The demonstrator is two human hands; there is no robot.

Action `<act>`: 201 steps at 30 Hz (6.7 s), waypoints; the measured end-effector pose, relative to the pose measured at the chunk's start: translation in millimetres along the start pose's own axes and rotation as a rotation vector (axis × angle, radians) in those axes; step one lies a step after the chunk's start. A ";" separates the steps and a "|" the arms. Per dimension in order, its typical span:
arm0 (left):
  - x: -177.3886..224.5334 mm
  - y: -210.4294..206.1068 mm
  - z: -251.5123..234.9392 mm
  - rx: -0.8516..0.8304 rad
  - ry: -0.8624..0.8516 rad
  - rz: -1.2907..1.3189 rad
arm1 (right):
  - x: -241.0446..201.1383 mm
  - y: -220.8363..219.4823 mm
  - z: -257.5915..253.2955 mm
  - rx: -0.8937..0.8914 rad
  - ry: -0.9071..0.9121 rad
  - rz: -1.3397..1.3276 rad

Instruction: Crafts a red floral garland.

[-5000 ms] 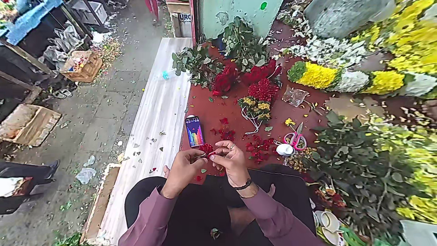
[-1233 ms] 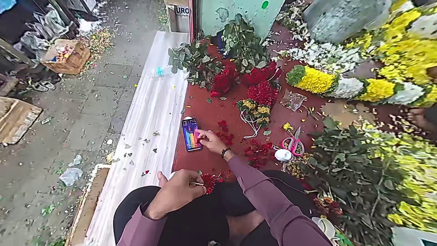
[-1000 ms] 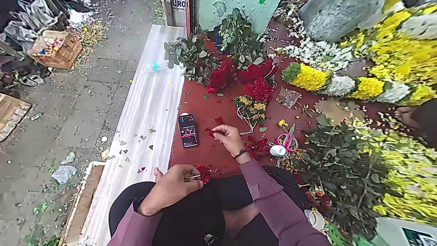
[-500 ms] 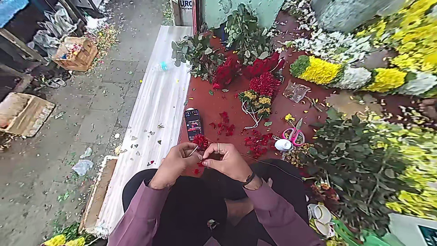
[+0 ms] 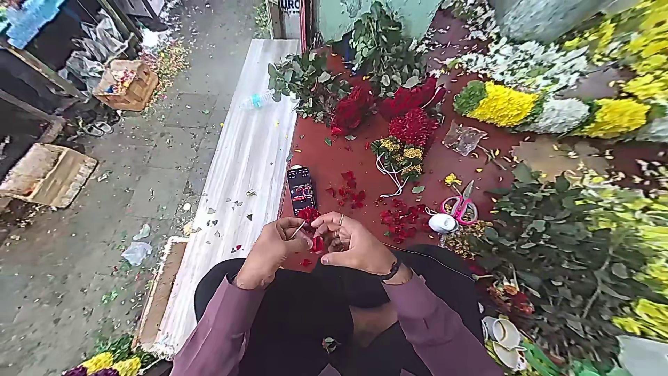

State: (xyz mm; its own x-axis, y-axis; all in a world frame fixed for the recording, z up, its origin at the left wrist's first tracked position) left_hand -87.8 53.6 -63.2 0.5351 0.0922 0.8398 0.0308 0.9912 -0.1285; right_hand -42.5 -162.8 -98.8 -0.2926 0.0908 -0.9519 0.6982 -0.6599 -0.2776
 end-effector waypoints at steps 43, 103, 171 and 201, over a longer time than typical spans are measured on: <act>9.5 14.7 -1.7 0.063 -0.138 -0.479 | 4.2 -10.1 5.8 0.607 -0.082 0.632; -9.7 -7.6 -2.9 -0.136 -0.182 -1.023 | 49.0 170.0 12.6 0.423 -0.572 0.521; -10.6 -13.6 1.0 0.043 0.004 -0.159 | 11.8 -10.5 11.1 0.498 -0.021 -0.147; 46.7 12.7 5.9 -0.043 0.112 -0.680 | 13.1 33.7 15.8 0.000 -0.024 0.217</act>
State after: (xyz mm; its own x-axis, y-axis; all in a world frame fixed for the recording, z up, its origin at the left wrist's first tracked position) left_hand -67.4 71.0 -22.5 0.4689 -0.5612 0.6821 0.4224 0.8206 0.3848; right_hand -33.2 -195.6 -118.5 -0.1509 -0.0713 -0.9860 0.7464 -0.6622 -0.0664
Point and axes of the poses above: each hand's wrist, its own z-axis away from the middle knuckle, its own y-axis out of the back of the hand, x = y × z, the point moved 1 cm from there along -z, towards the middle knuckle, and after that the axes turned 2 degrees about -y, right-handed, at the moved point
